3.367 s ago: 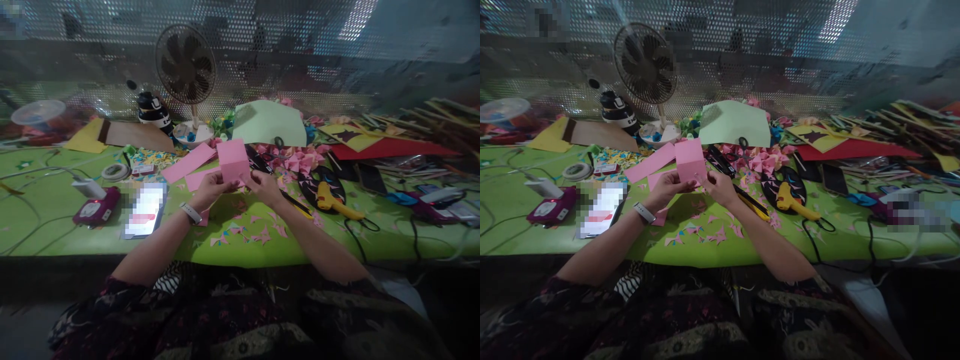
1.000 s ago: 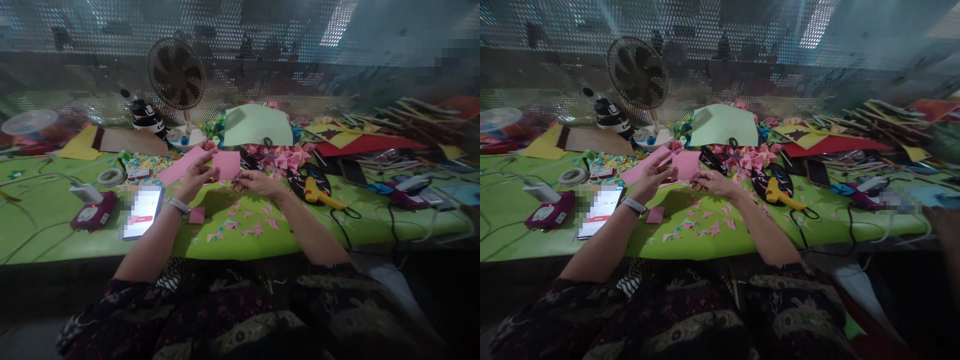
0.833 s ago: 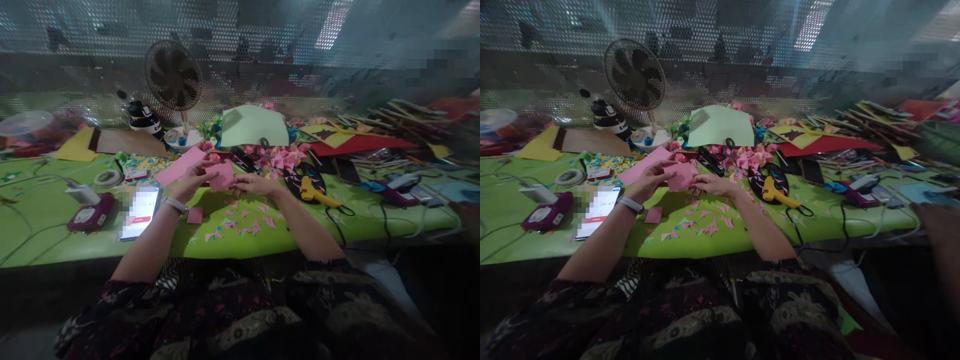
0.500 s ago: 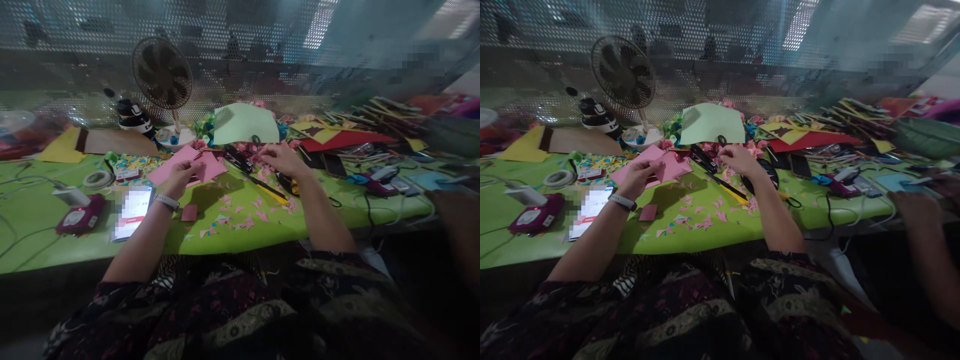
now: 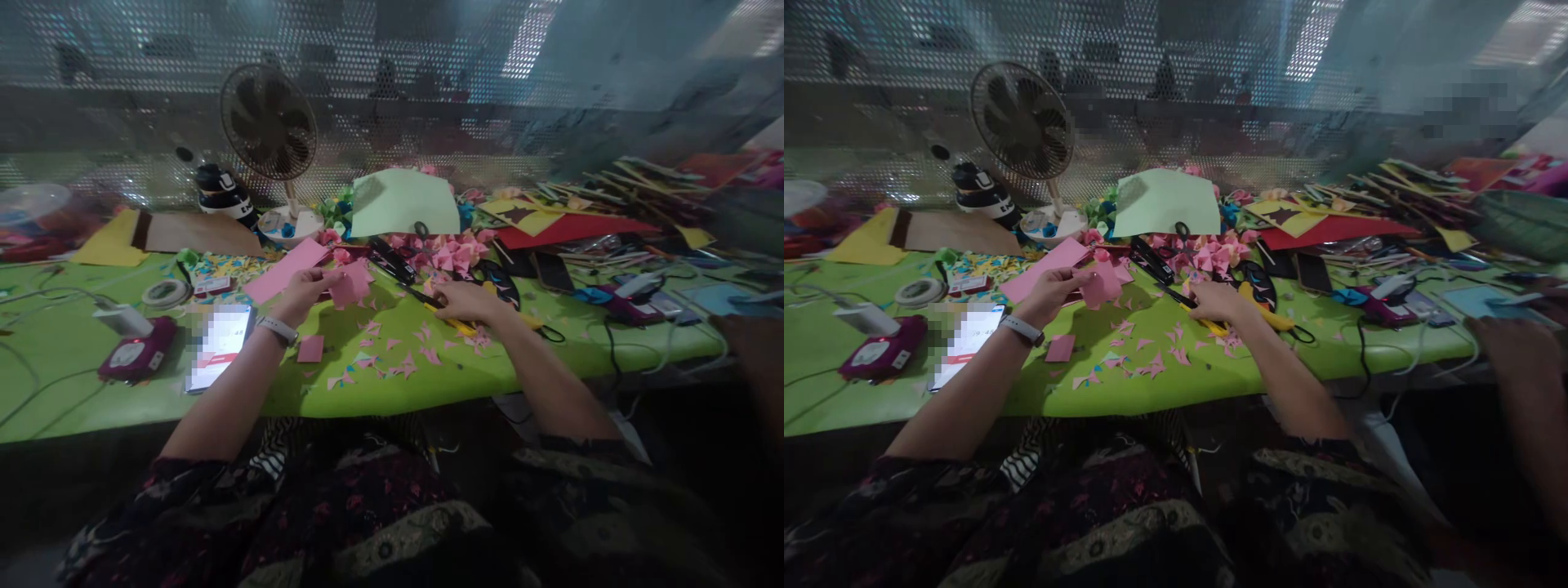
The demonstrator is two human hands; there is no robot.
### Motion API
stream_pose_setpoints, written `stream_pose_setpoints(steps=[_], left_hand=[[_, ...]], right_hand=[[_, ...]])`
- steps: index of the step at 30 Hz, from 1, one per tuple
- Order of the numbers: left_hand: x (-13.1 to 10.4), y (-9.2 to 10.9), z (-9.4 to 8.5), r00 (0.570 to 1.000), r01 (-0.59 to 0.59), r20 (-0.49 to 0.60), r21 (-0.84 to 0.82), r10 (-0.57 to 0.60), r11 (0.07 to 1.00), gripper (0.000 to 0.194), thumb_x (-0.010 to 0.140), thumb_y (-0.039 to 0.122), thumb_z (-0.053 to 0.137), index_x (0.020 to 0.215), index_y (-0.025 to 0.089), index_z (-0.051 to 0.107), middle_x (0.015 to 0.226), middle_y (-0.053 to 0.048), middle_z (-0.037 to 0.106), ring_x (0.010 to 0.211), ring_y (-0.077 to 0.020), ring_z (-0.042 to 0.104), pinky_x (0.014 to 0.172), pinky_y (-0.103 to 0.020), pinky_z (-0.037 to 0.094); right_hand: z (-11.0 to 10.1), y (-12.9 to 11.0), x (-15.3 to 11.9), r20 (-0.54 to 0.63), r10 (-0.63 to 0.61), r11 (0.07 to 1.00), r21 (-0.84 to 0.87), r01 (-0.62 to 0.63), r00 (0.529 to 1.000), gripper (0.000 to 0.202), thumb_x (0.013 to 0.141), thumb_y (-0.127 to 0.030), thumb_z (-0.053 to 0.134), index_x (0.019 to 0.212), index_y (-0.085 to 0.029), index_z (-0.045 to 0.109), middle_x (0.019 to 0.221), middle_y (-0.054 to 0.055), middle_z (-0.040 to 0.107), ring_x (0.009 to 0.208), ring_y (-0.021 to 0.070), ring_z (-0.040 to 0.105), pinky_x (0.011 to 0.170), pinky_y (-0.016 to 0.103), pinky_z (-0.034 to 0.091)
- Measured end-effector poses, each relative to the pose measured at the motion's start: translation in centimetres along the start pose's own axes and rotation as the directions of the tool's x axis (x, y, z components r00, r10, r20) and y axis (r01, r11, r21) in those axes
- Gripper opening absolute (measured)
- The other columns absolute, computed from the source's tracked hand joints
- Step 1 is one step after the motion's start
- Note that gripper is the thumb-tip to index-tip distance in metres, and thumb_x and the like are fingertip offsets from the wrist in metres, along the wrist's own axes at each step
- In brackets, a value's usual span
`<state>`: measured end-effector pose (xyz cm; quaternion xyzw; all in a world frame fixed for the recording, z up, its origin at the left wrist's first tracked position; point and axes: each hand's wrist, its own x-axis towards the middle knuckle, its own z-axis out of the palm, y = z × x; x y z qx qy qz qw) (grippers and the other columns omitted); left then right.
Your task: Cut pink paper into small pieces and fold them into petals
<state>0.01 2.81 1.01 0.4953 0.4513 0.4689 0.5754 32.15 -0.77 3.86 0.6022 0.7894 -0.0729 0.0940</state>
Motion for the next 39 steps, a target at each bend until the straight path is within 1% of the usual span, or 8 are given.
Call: stream_pose_setpoints(steps=[3,8,14,17,25,29,35,39], left_hand=[[-0.1,0.1,0.3,1.000,0.005,0.018,-0.045,-0.004,0.999,0.050,0.046,0.049,0.096,0.073,0.013,0.072,0.078,-0.006,0.074,0.074,-0.0162,0.069,0.073,-0.030,0.058],[-0.6,0.5,0.5,1.000,0.015,0.019,-0.046,-0.014,0.999,0.052,0.043,0.051,0.096,0.071,0.014,0.072,0.076,-0.005,0.073,0.073,-0.0157,0.068,0.071,-0.029,0.058],[-1.0,-0.1,0.2,0.997,-0.037,0.065,-0.047,0.040,0.998,0.047,0.050,0.051,0.094,0.073,0.015,0.073,0.081,-0.005,0.075,0.076,-0.0155,0.068,0.076,-0.030,0.058],[-1.0,-0.6,0.0,0.997,-0.033,0.068,-0.035,0.035,0.999,0.046,0.052,0.050,0.094,0.074,0.015,0.074,0.081,-0.006,0.075,0.075,-0.0149,0.068,0.077,-0.029,0.058],[-1.2,-0.7,0.3,0.997,-0.044,0.057,-0.037,0.047,0.998,0.047,0.053,0.051,0.093,0.074,0.015,0.072,0.075,-0.002,0.071,0.064,-0.0116,0.063,0.060,-0.024,0.052],[-1.4,-0.8,0.6,0.994,-0.100,0.043,-0.014,0.101,0.995,0.044,0.056,0.048,0.092,0.076,0.015,0.070,0.074,-0.002,0.071,0.063,-0.0107,0.062,0.059,-0.023,0.050],[-1.7,-1.1,0.7,0.987,-0.154,0.043,0.035,0.153,0.987,0.063,0.066,0.042,0.088,0.121,0.019,0.068,0.080,-0.004,0.075,0.076,-0.0159,0.069,0.067,-0.026,0.055],[-1.5,-1.2,0.7,0.989,-0.147,0.006,0.044,0.147,0.988,0.072,0.066,0.038,0.089,0.131,0.020,0.064,0.079,-0.003,0.075,0.074,-0.0155,0.068,0.069,-0.027,0.056]], right_hand=[[0.3,0.4,-0.5,-0.074,0.015,0.994,0.108,-0.007,0.997,0.025,0.072,-0.029,0.068,0.094,-0.019,0.060,0.091,0.009,0.066,0.079,0.0248,0.060,0.061,0.031,0.037],[-0.3,0.3,-1.1,-0.200,0.210,0.922,0.367,-0.126,0.957,0.035,0.079,-0.040,0.061,0.107,-0.019,0.057,0.091,0.009,0.067,0.069,0.0211,0.059,0.060,0.031,0.038],[-0.5,-2.1,0.4,-0.367,0.009,0.861,0.476,0.179,0.930,0.036,0.075,-0.033,0.055,0.107,-0.018,0.061,0.101,0.009,0.071,0.082,0.0235,0.063,0.072,0.033,0.045],[-0.2,-2.8,1.2,-0.410,-0.065,0.868,0.427,0.254,0.910,0.039,0.073,-0.034,0.056,0.108,-0.018,0.064,0.106,0.010,0.071,0.091,0.0257,0.064,0.079,0.035,0.046],[0.5,-3.1,1.3,-0.252,-0.252,0.893,0.313,0.325,0.935,0.036,0.075,-0.029,0.056,0.108,-0.019,0.067,0.102,0.010,0.071,0.086,0.0232,0.062,0.073,0.033,0.043],[0.5,-3.2,1.1,-0.214,-0.312,0.876,0.313,0.367,0.926,0.037,0.074,-0.027,0.058,0.109,-0.021,0.068,0.107,0.009,0.072,0.092,0.0248,0.063,0.076,0.034,0.044],[0.8,-3.3,1.3,-0.225,-0.316,0.865,0.330,0.377,0.922,0.039,0.083,-0.046,0.059,0.111,-0.021,0.069,0.110,0.011,0.072,0.098,0.0266,0.065,0.080,0.035,0.046],[1.2,-3.4,1.5,-0.280,-0.308,0.867,0.312,0.389,0.909,0.042,0.085,-0.049,0.061,0.112,-0.019,0.072,0.109,0.012,0.073,0.098,0.0265,0.065,0.083,0.036,0.047]])
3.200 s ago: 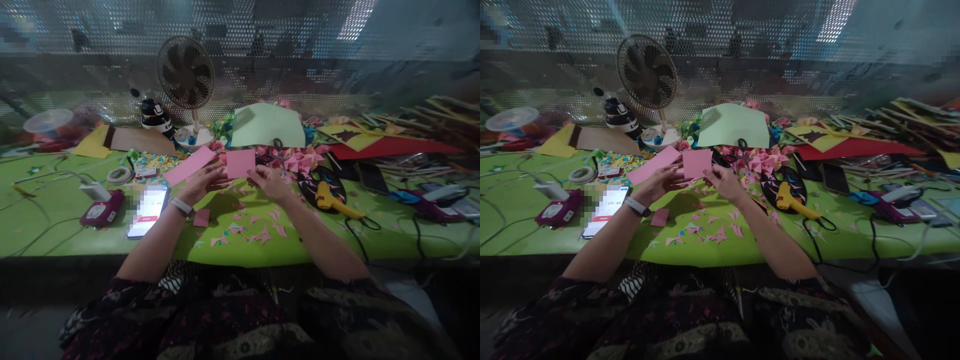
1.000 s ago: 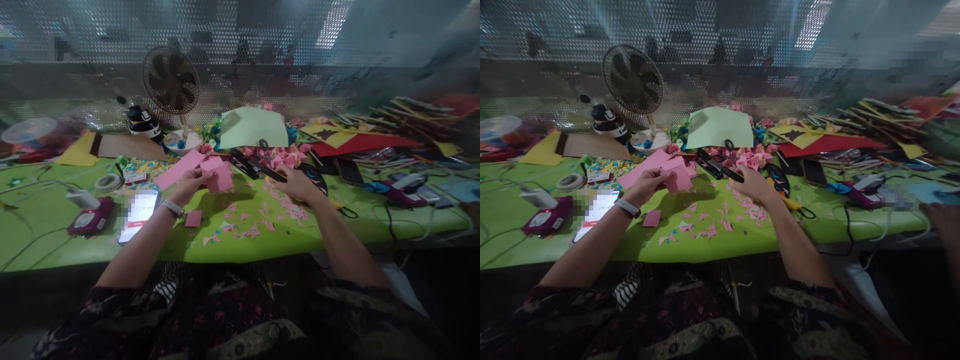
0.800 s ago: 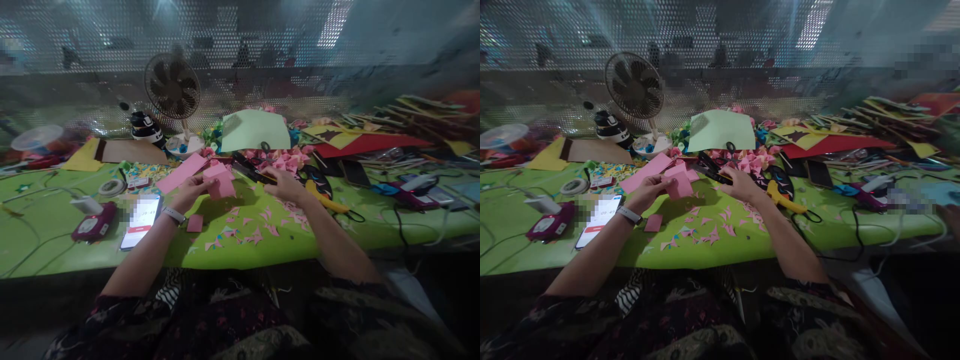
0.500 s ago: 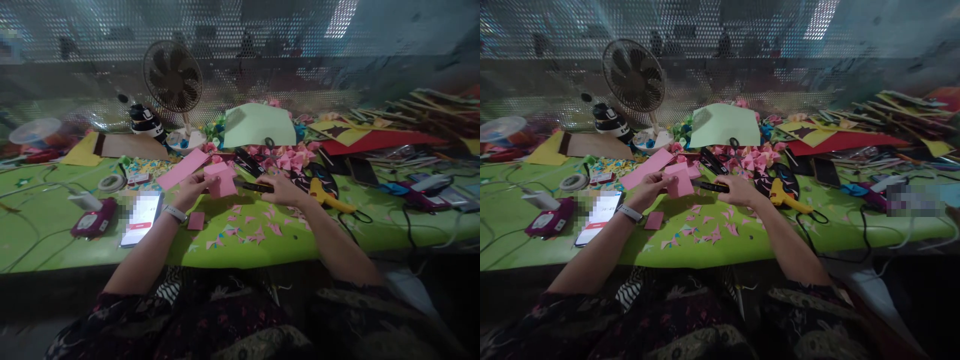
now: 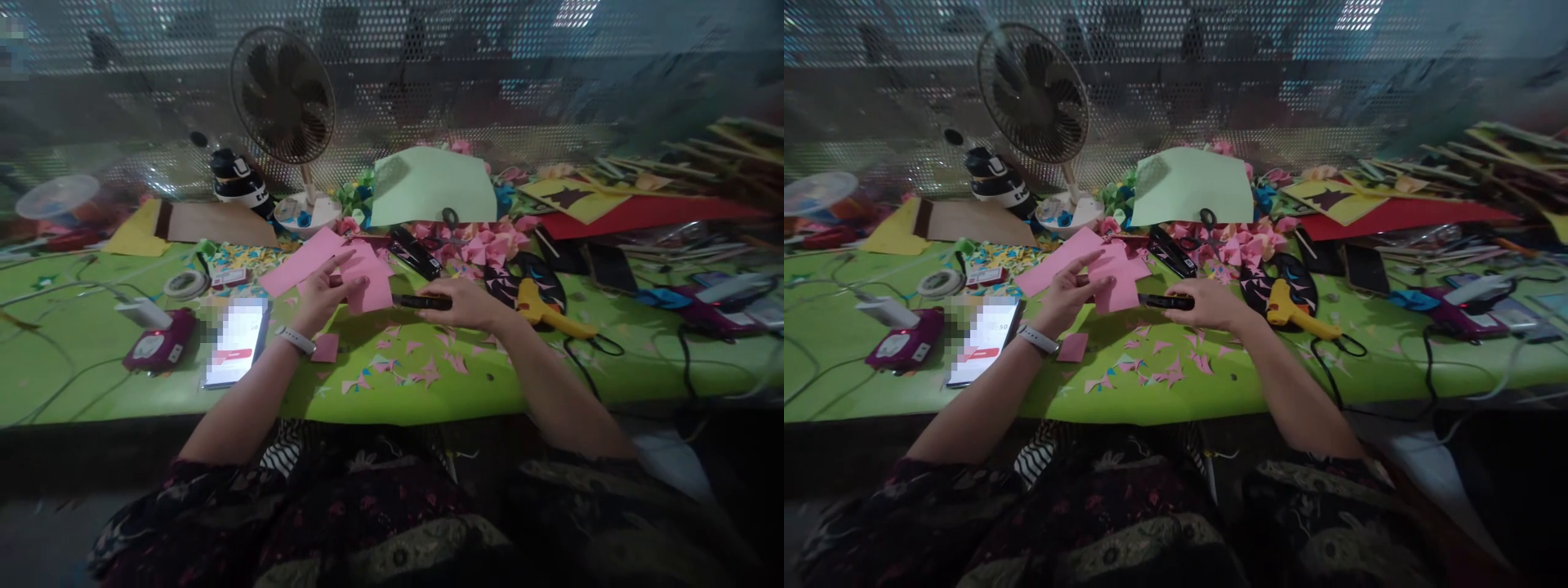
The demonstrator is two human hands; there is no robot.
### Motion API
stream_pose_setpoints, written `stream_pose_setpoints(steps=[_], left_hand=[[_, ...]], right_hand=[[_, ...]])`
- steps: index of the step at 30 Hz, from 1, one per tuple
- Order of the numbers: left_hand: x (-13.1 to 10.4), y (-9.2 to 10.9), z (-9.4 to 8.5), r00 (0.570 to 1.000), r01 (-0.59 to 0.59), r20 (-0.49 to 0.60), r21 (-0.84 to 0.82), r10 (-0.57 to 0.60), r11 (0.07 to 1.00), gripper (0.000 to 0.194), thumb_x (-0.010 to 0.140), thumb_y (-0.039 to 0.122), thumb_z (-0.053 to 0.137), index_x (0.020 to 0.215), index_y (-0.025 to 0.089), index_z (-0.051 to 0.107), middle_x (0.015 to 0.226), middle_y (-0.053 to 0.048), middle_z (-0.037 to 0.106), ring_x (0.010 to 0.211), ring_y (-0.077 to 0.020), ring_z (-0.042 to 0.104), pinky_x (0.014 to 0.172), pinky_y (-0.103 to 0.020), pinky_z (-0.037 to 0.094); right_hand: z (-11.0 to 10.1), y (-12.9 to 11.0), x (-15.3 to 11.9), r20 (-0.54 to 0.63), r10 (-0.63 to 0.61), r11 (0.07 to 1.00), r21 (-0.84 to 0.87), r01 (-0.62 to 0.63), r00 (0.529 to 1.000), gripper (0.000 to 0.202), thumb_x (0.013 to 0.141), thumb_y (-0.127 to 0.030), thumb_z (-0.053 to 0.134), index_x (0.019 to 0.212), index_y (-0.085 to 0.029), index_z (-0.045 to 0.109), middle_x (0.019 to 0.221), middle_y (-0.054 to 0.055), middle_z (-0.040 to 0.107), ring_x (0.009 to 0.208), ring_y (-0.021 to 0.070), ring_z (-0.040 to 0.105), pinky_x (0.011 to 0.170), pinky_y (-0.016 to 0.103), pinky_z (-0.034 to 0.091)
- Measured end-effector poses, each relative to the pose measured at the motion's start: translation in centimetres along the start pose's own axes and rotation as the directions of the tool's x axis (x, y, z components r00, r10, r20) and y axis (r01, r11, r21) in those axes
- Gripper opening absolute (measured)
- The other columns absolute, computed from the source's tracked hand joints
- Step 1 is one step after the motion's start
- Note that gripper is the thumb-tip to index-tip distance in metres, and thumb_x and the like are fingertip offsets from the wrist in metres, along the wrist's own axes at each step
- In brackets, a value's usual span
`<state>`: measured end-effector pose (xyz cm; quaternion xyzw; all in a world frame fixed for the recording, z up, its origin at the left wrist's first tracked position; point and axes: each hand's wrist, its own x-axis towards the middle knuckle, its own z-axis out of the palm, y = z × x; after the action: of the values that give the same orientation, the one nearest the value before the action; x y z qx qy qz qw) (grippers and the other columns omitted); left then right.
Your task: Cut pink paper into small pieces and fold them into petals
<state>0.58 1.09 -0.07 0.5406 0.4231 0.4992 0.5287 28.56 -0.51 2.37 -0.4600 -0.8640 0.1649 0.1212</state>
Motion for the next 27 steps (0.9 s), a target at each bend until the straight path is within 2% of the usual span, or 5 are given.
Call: stream_pose_setpoints(steps=[5,9,14,19,27], left_hand=[[0.2,-0.3,0.0,1.000,0.004,0.001,-0.054,-0.004,0.999,0.070,0.067,0.032,0.088,0.132,0.020,0.064,0.080,-0.004,0.074,0.074,-0.0149,0.068,0.068,-0.026,0.056],[0.1,-0.3,0.0,1.000,0.008,-0.018,-0.025,-0.008,1.000,0.074,0.066,0.032,0.089,0.135,0.021,0.063,0.075,-0.001,0.072,0.070,-0.0137,0.066,0.065,-0.024,0.054],[-0.2,0.0,0.2,1.000,0.005,-0.026,-0.011,-0.006,1.000,0.073,0.066,0.031,0.088,0.134,0.023,0.064,0.082,-0.003,0.074,0.067,-0.0127,0.064,0.063,-0.026,0.053],[-0.1,-0.2,-0.1,0.998,-0.009,-0.058,-0.021,0.008,1.000,0.078,0.065,0.033,0.089,0.137,0.022,0.062,0.076,-0.001,0.072,0.067,-0.0134,0.064,0.063,-0.026,0.052],[0.1,-0.7,-0.1,0.998,-0.039,-0.055,-0.048,0.036,0.998,0.081,0.066,0.035,0.088,0.140,0.020,0.059,0.066,0.003,0.067,0.065,-0.0115,0.062,0.063,-0.023,0.050]], right_hand=[[0.3,0.0,0.0,-0.034,-0.050,0.999,-0.023,0.049,0.998,0.039,0.086,-0.046,0.062,0.112,-0.020,0.075,0.104,0.011,0.074,0.093,0.0248,0.066,0.081,0.035,0.047],[0.3,-0.3,0.1,-0.056,-0.063,0.997,-0.038,0.061,0.996,0.041,0.086,-0.045,0.062,0.114,-0.019,0.075,0.104,0.011,0.074,0.093,0.0250,0.067,0.080,0.034,0.048],[0.5,-0.2,0.0,-0.056,-0.070,0.998,-0.006,0.070,0.996,0.038,0.084,-0.043,0.064,0.113,-0.023,0.077,0.103,0.009,0.076,0.092,0.0242,0.067,0.080,0.034,0.049],[0.6,0.6,-0.3,-0.076,-0.077,0.994,0.077,0.083,0.994,0.036,0.082,-0.044,0.065,0.107,-0.022,0.078,0.103,0.009,0.076,0.091,0.0236,0.069,0.080,0.034,0.050],[1.0,0.0,0.1,-0.096,-0.065,0.998,0.010,0.066,0.993,0.037,0.083,-0.043,0.063,0.108,-0.020,0.078,0.099,0.009,0.076,0.088,0.0233,0.068,0.077,0.033,0.049]])
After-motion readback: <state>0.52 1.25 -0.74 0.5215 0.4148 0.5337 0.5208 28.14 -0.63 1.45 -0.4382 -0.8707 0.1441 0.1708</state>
